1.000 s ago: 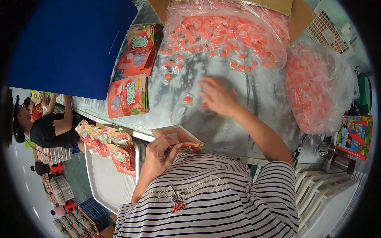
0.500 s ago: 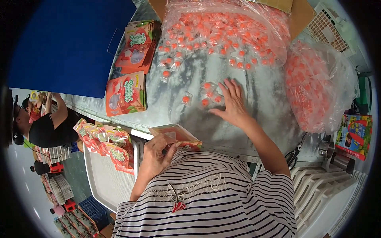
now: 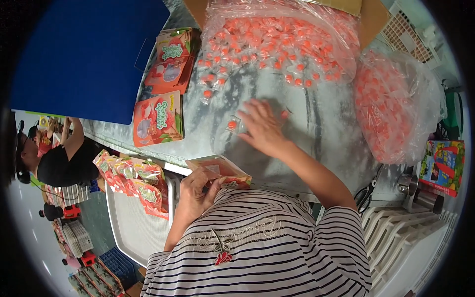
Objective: Taking individual small candies from a large bulk box and placing them into retail packaging bags.
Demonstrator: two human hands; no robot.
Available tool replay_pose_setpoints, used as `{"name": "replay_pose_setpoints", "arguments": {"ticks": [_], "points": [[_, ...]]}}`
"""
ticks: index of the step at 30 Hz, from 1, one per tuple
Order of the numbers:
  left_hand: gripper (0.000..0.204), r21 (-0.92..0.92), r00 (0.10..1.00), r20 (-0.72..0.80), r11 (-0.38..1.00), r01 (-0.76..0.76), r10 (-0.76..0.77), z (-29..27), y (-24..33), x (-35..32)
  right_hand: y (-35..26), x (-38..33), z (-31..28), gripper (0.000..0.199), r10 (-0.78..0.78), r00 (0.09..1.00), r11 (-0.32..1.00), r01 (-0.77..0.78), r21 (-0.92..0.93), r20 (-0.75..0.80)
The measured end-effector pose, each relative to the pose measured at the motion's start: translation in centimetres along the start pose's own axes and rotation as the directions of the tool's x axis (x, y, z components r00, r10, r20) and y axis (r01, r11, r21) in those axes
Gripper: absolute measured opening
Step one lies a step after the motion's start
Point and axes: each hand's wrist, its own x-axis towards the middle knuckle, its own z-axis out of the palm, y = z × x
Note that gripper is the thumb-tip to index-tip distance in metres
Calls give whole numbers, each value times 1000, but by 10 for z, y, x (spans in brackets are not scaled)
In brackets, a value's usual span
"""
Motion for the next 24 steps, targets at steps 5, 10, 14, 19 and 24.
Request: {"name": "replay_pose_setpoints", "arguments": {"ticks": [5, 10, 14, 19, 24], "points": [[7, 18, 1000, 6, 1000, 15, -15, -1, 2, 0, -31, 18, 39, 43, -203, 973, 965, 218, -149, 107], [7, 7, 999, -17, 1000, 31, -31, -2, 0, -1, -43, 6, 34, 37, -285, 958, 948, 286, 140, -28], [9, 15, 999, -13, 999, 39, -38, -1, 0, 1, -13, -7, 14, 38, -89, 974, 976, 127, 177, -209], [9, -3, 999, -26, 1000, 29, -29, 1, -5, 6, 11, -24, -11, 53, 138, 978, 968, -99, 229, -159], [10, 7, 999, -21, 1000, 28, -28, 2, -7, 3, 14, -35, -19, 83, 358, 893, 934, -345, 95, -271]]}}
